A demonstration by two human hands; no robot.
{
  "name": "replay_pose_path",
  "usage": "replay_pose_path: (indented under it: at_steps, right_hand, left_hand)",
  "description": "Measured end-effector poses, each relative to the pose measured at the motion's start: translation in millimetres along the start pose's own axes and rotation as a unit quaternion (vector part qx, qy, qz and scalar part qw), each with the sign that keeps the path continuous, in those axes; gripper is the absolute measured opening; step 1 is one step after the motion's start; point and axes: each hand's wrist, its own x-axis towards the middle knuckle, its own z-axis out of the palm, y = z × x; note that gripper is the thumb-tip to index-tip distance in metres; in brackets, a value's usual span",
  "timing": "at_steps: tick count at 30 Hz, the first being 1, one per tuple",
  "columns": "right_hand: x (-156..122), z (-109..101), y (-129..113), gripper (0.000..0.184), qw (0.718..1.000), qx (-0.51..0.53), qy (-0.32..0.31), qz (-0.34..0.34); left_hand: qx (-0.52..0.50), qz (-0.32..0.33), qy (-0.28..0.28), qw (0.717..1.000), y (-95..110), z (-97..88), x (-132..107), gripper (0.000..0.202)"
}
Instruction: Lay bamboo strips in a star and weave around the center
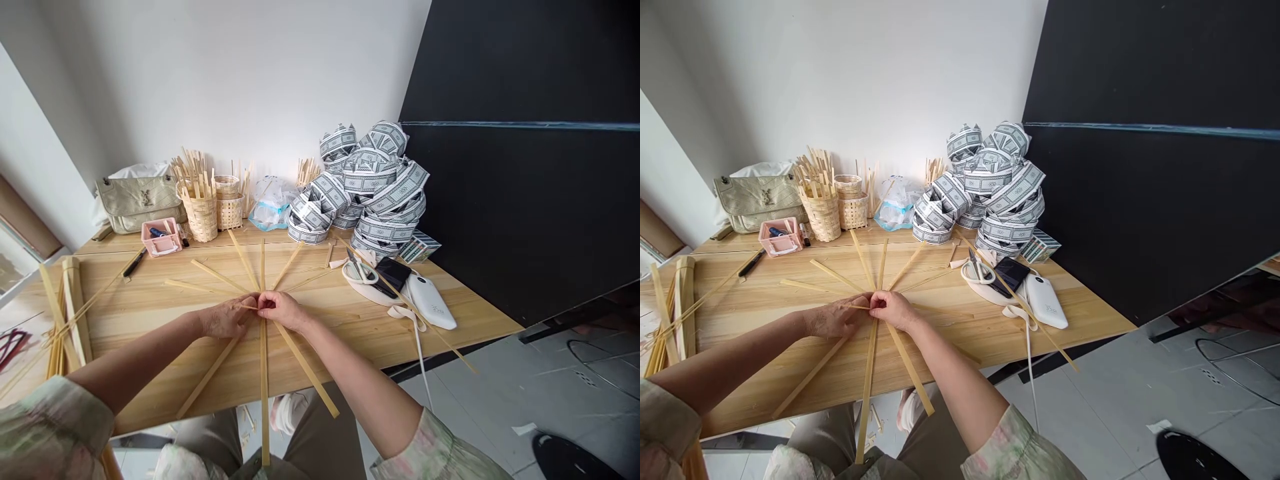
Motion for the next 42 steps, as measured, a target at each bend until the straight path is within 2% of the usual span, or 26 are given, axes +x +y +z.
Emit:
replay_pose_path:
  at_steps: [4,9,14,16,20,22,24,26,29,32,35,37,42]
  right_hand:
    - [-2,0,-1,0.009,0.999,-0.02,-0.022,-0.014]
    - [-2,0,-2,0.003,0.996,-0.066,-0.042,-0.043]
    - [-3,2,-11,0.022,0.985,-0.145,-0.062,-0.073]
    - [-5,4,-16,0.026,0.964,-0.236,-0.066,-0.108]
    - [-10,11,-22,0.012,0.872,-0.447,-0.07,-0.19]
    - [-12,15,-21,0.012,0.838,-0.496,-0.06,-0.219]
    - [-15,16,-21,0.015,0.825,-0.515,-0.044,-0.227]
    - [-17,16,-20,0.015,0.831,-0.511,-0.036,-0.217]
    - [-20,14,-19,0.01,0.857,-0.474,-0.026,-0.201]
    - [-21,13,-16,0.007,0.89,-0.418,-0.003,-0.183]
    - [-21,11,-13,0.01,0.936,-0.313,0.044,-0.153]
    - [-20,9,-11,0.011,0.956,-0.252,0.076,-0.131]
    - [-16,6,-4,0.016,0.964,-0.214,0.129,-0.086]
  left_hand:
    - [-0.022,0.03,-0.021,0.999,-5,-3.3,-3,0.034]
    - [0.009,0.005,-0.019,1.0,-14,-0.5,-2,0.042]
    - [-0.049,-0.021,0.009,0.999,-18,-2.1,4,0.021]
    - [-0.062,-0.022,0.014,0.998,-18,-2.4,5,0.016]
    - [-0.052,-0.017,0.028,0.998,-17,0.4,4,0.022]
    - [-0.037,-0.014,0.03,0.999,-16,2.2,3,0.032]
    - [-0.021,-0.012,0.026,0.999,-15,3.2,2,0.036]
    - [-0.017,-0.01,0.021,1.0,-14,3.4,2,0.037]
    - [-0.026,-0.005,0.025,0.999,-14,2.7,2,0.039]
    - [-0.042,-0.002,0.027,0.999,-14,2.1,3,0.036]
    - [-0.052,0.017,0.04,0.998,-14,2.7,4,0.032]
    - [-0.045,0.018,0.055,0.997,-14,4.2,2,0.039]
    - [-0.035,0.026,0.077,0.996,-15,9.2,-2,0.063]
